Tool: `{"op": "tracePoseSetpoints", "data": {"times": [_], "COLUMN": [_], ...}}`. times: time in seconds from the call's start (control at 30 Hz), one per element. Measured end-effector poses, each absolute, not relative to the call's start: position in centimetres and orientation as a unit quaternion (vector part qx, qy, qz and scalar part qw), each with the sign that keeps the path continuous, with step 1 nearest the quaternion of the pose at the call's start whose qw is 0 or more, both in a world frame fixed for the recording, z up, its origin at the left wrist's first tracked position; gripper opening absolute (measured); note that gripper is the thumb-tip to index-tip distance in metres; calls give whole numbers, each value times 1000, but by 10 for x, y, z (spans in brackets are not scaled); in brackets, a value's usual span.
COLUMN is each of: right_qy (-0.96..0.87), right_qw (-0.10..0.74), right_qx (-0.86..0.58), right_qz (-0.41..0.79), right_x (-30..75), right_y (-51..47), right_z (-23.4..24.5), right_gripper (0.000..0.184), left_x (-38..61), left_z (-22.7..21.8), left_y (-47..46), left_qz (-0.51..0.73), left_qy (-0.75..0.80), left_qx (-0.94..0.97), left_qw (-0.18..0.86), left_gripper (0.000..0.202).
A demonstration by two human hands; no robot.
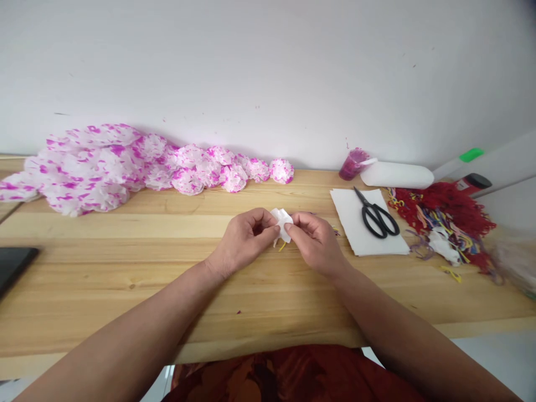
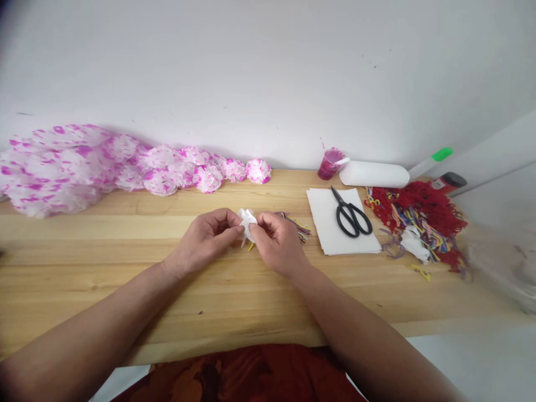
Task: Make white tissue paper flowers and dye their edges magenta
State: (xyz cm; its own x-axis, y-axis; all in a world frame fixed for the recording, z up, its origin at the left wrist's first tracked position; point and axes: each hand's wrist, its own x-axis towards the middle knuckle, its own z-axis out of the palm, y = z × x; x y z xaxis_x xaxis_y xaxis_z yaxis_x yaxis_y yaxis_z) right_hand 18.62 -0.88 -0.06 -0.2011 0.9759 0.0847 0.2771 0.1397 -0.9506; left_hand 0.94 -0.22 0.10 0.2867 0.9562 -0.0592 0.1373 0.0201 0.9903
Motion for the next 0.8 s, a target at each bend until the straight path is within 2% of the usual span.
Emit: {"op": "tracePoseSetpoints", "data": {"times": [0.17, 0.37, 0.57, 0.8], "right_qy": [-659, -712, -703, -672], "right_qw": [394, 364, 357, 373], "right_qx": [-490, -510, -512, -506], "right_qz": [413, 316, 339, 391], "right_x": [186, 184, 185, 184], "right_y": [-12, -15, -12, -11], "right_z": [-1, 3, 2, 0], "right_gripper": [23, 16, 15, 16], "left_x": [11, 10, 11, 9], "left_z": [3, 0, 1, 5], "left_y": [-2, -1, 0, -1], "left_qz": [390, 389, 393, 344], "left_qy": [460, 479, 469, 494], "left_qx": [576, 565, 545, 588], "left_qw": [552, 547, 574, 541], "left_gripper": [25, 20, 21, 24]}}
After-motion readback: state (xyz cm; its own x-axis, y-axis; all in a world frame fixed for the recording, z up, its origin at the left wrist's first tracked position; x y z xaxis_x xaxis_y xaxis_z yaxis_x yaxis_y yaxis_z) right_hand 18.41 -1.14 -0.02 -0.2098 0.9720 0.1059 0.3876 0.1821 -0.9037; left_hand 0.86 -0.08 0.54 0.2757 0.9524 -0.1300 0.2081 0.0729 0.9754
